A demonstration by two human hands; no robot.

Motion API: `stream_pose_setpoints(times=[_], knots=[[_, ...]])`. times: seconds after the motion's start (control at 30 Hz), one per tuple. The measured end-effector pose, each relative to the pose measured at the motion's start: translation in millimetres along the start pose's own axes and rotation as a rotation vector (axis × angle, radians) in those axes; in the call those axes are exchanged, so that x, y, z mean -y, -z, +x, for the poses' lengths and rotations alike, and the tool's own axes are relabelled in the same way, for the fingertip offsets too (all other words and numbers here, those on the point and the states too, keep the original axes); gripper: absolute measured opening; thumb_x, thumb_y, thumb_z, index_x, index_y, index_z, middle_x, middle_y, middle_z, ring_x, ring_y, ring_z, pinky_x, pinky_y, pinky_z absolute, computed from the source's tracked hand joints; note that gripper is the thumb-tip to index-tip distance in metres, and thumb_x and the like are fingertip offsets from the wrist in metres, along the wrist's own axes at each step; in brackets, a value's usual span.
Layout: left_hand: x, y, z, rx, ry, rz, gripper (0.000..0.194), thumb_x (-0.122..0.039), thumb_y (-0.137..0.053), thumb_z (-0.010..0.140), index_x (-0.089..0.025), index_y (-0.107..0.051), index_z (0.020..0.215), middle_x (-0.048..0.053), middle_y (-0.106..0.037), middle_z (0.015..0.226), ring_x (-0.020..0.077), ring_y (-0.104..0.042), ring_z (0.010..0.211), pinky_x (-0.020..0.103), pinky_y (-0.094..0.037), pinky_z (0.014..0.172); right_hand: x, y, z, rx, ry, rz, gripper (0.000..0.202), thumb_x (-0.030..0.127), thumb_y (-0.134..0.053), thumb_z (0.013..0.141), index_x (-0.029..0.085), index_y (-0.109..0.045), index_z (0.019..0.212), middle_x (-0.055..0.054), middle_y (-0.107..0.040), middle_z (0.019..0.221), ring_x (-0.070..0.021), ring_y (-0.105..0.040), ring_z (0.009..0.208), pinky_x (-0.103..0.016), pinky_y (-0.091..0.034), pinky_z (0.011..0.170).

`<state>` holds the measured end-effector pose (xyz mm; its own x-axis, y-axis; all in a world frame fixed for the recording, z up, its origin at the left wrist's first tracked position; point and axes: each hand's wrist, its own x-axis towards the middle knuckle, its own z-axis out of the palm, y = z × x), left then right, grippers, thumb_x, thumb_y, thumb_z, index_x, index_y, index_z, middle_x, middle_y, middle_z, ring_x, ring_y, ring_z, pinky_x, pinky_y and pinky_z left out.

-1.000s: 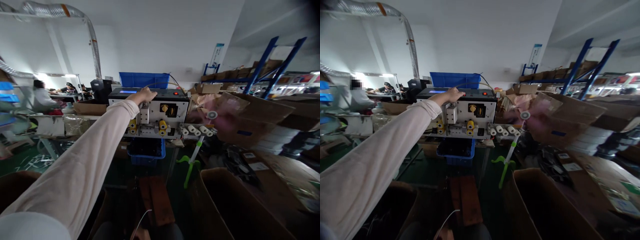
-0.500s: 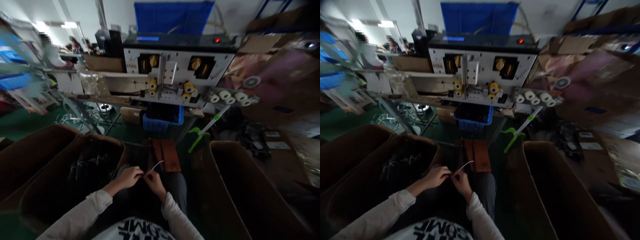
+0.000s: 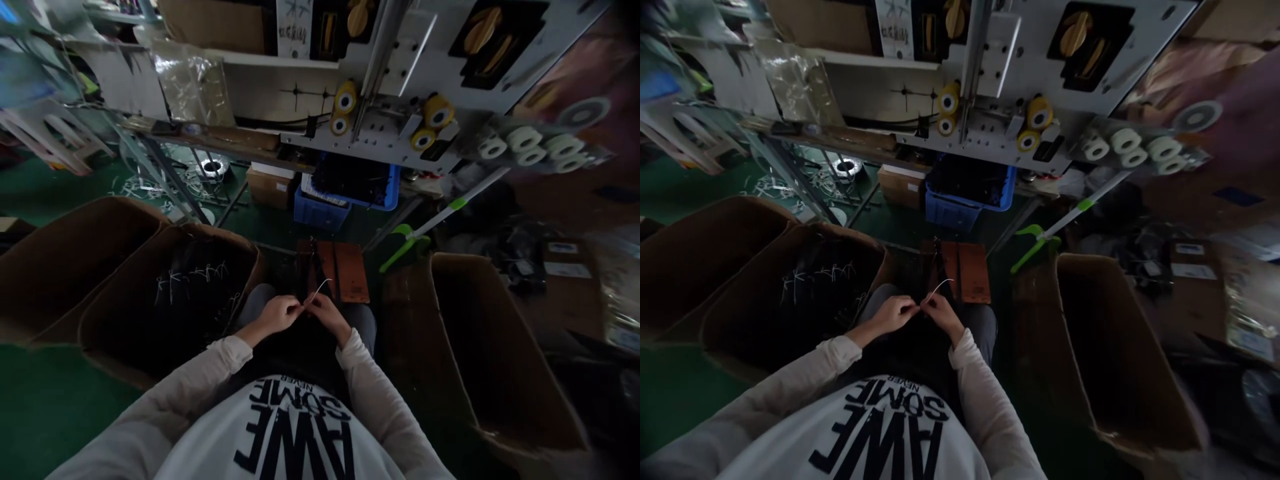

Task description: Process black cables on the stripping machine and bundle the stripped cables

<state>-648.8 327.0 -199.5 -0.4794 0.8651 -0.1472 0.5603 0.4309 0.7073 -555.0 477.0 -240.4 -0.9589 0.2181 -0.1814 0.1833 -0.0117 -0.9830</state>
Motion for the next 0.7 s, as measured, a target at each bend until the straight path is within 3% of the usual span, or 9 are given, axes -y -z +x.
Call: stream_pose_setpoints(times=[0.13,0.27,0.37,0.5,0.7], knots=[[8,-2.4,5,0.0,-0.029,-0.087,0.015,-0.02,-0.051,0.085,-0.017,-0.062,0.094,0.005,-0.064,0.092,0.0162,-0.058,0.082,0.026,-0.042,0.077,-3,2,-1,0.026,-0.028,0.03,0.021,0.035,-0.063,0.076,0.016,-0.054,0.073,0.004,-0.053,0.064,-0.0089,-0.05,0.057,-0.022,-0.04,0.057],[12,-6.1,10,0.025,-0.029,-0.128,0.014,-0.015,-0.051,0.082,-0.018,-0.061,0.091,0.006,-0.062,0.094,0.0178,-0.057,0.086,0.028,-0.041,0.08,-3,3,-3,0.039,0.006,-0.103,0.019,0.034,-0.058,0.079,0.017,-0.052,0.074,0.004,-0.052,0.063,-0.0105,-0.05,0.059,-0.023,-0.041,0.059],[15,-9.6,16,0.065,0.024,-0.168,0.011,-0.013,-0.052,0.079,-0.015,-0.061,0.084,0.005,-0.063,0.084,0.0169,-0.057,0.077,0.027,-0.043,0.072,0,1,-5,0.008,0.091,-0.324,0.012,0.028,-0.051,0.083,0.018,-0.052,0.077,0.001,-0.054,0.067,-0.0123,-0.051,0.064,-0.025,-0.042,0.064],[15,-14.0,20,0.081,0.119,-0.216,0.019,-0.014,-0.043,0.083,-0.013,-0.061,0.079,0.001,-0.059,0.064,0.0133,-0.053,0.057,0.023,-0.042,0.056,0,-11,-7,-0.133,0.257,-0.495,0.006,0.02,-0.045,0.083,0.019,-0.051,0.08,-0.003,-0.057,0.075,-0.0146,-0.053,0.069,-0.028,-0.041,0.069],[9,-19.9,7,-0.113,0.132,-0.171,0.015,-0.024,-0.049,0.087,-0.012,-0.06,0.085,0.007,-0.065,0.082,0.0167,-0.061,0.076,0.026,-0.045,0.07,-3,-28,-17,-0.339,0.166,-0.163,0.009,0.025,-0.051,0.08,0.02,-0.049,0.073,-0.001,-0.058,0.073,-0.015,-0.055,0.068,-0.027,-0.044,0.066]])
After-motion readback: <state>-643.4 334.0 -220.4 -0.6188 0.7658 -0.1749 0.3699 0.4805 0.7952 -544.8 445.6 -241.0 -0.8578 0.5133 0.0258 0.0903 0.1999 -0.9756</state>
